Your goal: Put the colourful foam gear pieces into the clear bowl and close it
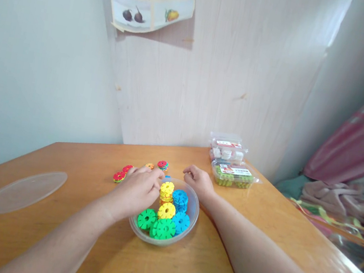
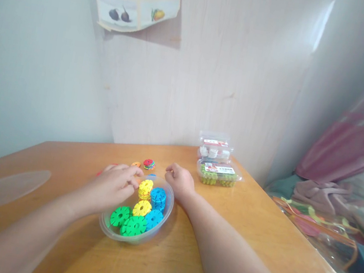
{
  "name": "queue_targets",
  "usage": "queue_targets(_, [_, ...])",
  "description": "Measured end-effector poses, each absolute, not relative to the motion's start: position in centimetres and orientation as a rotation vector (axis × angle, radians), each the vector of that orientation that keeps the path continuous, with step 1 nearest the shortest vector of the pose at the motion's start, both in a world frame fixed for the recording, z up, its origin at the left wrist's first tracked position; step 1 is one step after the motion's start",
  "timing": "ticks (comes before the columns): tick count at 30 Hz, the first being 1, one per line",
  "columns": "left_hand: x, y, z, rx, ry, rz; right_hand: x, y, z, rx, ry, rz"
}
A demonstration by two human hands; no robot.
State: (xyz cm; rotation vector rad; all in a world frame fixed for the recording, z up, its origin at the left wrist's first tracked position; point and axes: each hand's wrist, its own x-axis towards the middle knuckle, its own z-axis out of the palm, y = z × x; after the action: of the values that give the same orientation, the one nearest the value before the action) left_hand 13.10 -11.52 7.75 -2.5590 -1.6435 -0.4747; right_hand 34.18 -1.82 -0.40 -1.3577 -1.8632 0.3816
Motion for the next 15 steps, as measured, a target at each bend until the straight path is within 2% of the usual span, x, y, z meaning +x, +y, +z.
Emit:
queue_targets(8, [12.5, -11.4, 8.2, -2.556, -1.804, -0.705, 34.3, -1.4, -0.8, -1.352, -1.858, 0.378])
queue_targets(15, [9.4, -10.3, 8.8, -2.375, -2.196, -1.679, 34.5, -0.9, -1.6, -1.365, -1.841, 0.390])
